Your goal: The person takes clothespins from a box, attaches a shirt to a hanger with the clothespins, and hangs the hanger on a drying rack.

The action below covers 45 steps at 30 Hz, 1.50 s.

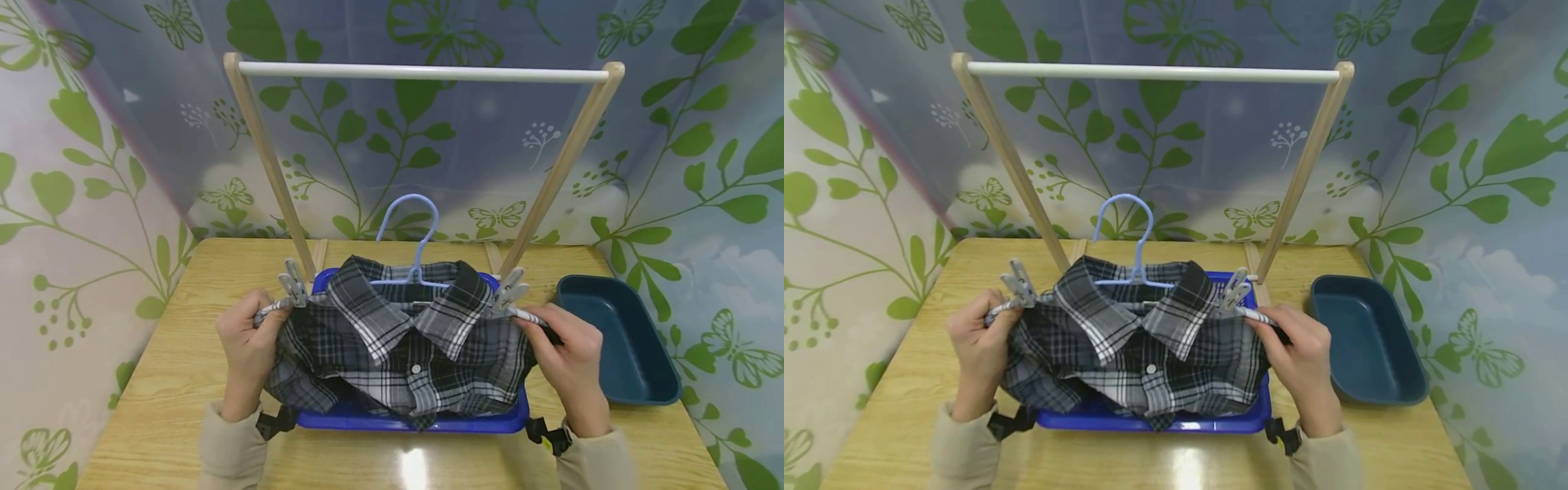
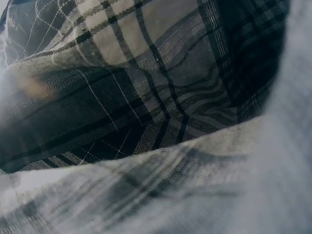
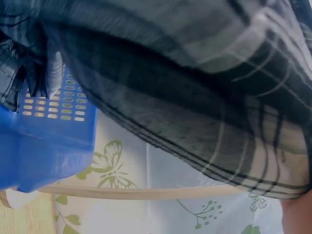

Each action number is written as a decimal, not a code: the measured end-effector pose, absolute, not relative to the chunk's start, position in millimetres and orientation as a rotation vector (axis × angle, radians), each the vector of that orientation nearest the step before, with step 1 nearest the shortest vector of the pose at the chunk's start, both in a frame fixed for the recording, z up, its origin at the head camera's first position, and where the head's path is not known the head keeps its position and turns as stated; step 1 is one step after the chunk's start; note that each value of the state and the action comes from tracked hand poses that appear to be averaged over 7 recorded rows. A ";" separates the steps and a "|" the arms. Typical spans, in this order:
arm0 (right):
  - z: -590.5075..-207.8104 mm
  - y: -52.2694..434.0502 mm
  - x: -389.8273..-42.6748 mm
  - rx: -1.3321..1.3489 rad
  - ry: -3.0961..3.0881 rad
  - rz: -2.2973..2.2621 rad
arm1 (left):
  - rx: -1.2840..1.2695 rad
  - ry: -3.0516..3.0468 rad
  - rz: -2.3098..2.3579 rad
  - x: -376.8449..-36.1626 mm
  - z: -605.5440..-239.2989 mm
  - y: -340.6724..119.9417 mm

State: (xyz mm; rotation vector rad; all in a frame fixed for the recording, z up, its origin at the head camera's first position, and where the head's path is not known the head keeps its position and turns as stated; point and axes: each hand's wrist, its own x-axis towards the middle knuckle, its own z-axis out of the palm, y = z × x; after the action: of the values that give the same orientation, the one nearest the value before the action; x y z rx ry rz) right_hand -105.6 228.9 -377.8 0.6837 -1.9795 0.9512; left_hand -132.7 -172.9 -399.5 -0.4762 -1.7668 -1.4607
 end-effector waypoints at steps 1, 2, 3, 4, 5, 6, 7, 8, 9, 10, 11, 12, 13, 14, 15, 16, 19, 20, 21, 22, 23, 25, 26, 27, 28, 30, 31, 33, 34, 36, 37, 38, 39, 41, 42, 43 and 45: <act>-378.5 228.1 -107.0 0.683 -1.960 0.927 | -0.479 -1.767 -1.457 -132.8 -399.3 -172.9; -379.0 227.4 -108.1 0.680 -1.943 0.907 | -0.481 -1.767 -1.452 -132.8 -399.1 -172.9; -379.3 226.6 -109.4 0.678 -1.923 0.891 | -0.482 -1.768 -1.446 -132.8 -398.9 -173.0; -379.4 225.8 -110.5 0.674 -1.904 0.877 | -0.481 -1.770 -1.437 -132.7 -398.7 -173.0; -379.4 225.1 -111.4 0.671 -1.886 0.869 | -0.481 -1.772 -1.428 -132.6 -398.4 -172.9; -379.2 224.4 -112.4 0.672 -1.868 0.863 | -0.480 -1.773 -1.421 -132.4 -398.2 -172.8; -378.8 223.8 -113.3 0.673 -1.853 0.861 | -0.479 -1.776 -1.414 -132.2 -398.0 -172.7; -378.1 223.5 -114.0 0.676 -1.844 0.864 | -0.479 -1.779 -1.410 -132.0 -397.8 -172.6; -377.3 223.3 -114.7 0.678 -1.834 0.869 | -0.478 -1.783 -1.407 -131.6 -397.3 -172.5; -376.4 223.1 -115.1 0.677 -1.828 0.874 | -0.480 -1.788 -1.408 -131.3 -397.0 -172.4; -375.3 223.0 -115.3 0.675 -1.825 0.877 | -0.485 -1.794 -1.412 -130.8 -396.6 -172.5; -374.2 222.9 -115.5 0.673 -1.822 0.882 | -0.493 -1.799 -1.421 -130.4 -396.4 -172.7; -373.0 222.9 -115.7 0.670 -1.818 0.888 | -0.505 -1.802 -1.430 -129.9 -396.1 -173.1; -371.9 222.8 -115.9 0.668 -1.813 0.896 | -0.517 -1.806 -1.443 -129.3 -395.9 -173.7; -370.8 222.9 -116.1 0.664 -1.806 0.901 | -0.532 -1.809 -1.457 -128.8 -395.7 -174.5; -369.8 223.0 -116.4 0.658 -1.800 0.904 | -0.544 -1.817 -1.474 -128.1 -395.8 -175.8; -367.4 224.2 -117.4 0.647 -1.777 0.926 | -0.572 -1.825 -1.528 -125.3 -396.0 -180.8; -366.8 225.0 -117.6 0.640 -1.770 0.932 | -0.580 -1.827 -1.548 -124.1 -395.9 -182.7; -366.2 226.0 -117.8 0.634 -1.760 0.943 | -0.592 -1.824 -1.578 -123.0 -396.0 -184.8; -365.6 227.1 -117.7 0.628 -1.755 0.952 | -0.603 -1.820 -1.608 -121.8 -395.9 -187.1; -365.4 228.4 -117.5 0.623 -1.751 0.959 | -0.615 -1.814 -1.633 -120.8 -396.0 -189.6; -365.1 230.9 -117.1 0.613 -1.750 0.969 | -0.606 -1.823 -1.652 -118.9 -396.1 -195.3; -364.9 232.1 -116.7 0.608 -1.751 0.970 | -0.594 -1.834 -1.641 -118.7 -395.9 -198.4; -364.8 233.3 -116.3 0.605 -1.752 0.976 | -0.580 -1.844 -1.631 -118.8 -396.1 -201.7; -364.7 234.2 -115.9 0.599 -1.752 0.980 | -0.559 -1.857 -1.608 -119.2 -396.2 -205.0; -364.1 235.5 -115.9 0.594 -1.733 0.995 | -0.514 -1.880 -1.570 -120.4 -397.1 -211.0; -363.5 235.8 -115.9 0.594 -1.720 1.005 | -0.503 -1.882 -1.567 -121.4 -398.1 -213.7; -362.2 236.1 -115.9 0.595 -1.696 1.020 | -0.480 -1.888 -1.582 -122.6 -401.6 -218.6; -361.3 235.8 -116.0 0.597 -1.683 1.026 | -0.465 -1.890 -1.591 -123.0 -403.7 -221.0; -358.8 235.0 -115.9 0.603 -1.665 1.037 | -0.444 -1.888 -1.626 -123.9 -407.8 -224.9; -357.8 234.5 -115.8 0.605 -1.658 1.042 | -0.432 -1.887 -1.643 -124.5 -409.9 -226.6; -356.7 234.0 -115.6 0.606 -1.651 1.048 | -0.416 -1.892 -1.650 -124.7 -411.2 -227.8; -355.6 233.3 -115.5 0.608 -1.644 1.055 | -0.405 -1.896 -1.658 -125.3 -413.1 -229.1; -353.4 232.3 -115.1 0.610 -1.631 1.068 | -0.383 -1.910 -1.666 -127.2 -417.8 -231.1; -352.7 232.0 -115.0 0.611 -1.625 1.074 | -0.361 -1.938 -1.647 -127.9 -421.2 -232.1; -352.2 231.7 -114.9 0.613 -1.618 1.080 | -0.338 -1.969 -1.619 -128.4 -424.5 -232.9; -350.9 231.3 -114.5 0.617 -1.611 1.089 | -0.280 -2.046 -1.538 -130.0 -433.0 -234.7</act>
State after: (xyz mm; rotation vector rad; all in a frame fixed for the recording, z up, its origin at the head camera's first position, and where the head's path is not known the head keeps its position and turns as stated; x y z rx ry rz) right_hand -114.5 231.3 -350.9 0.6174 -1.6110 1.0891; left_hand -130.0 -234.7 -433.0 -0.2800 -2.0465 -1.5383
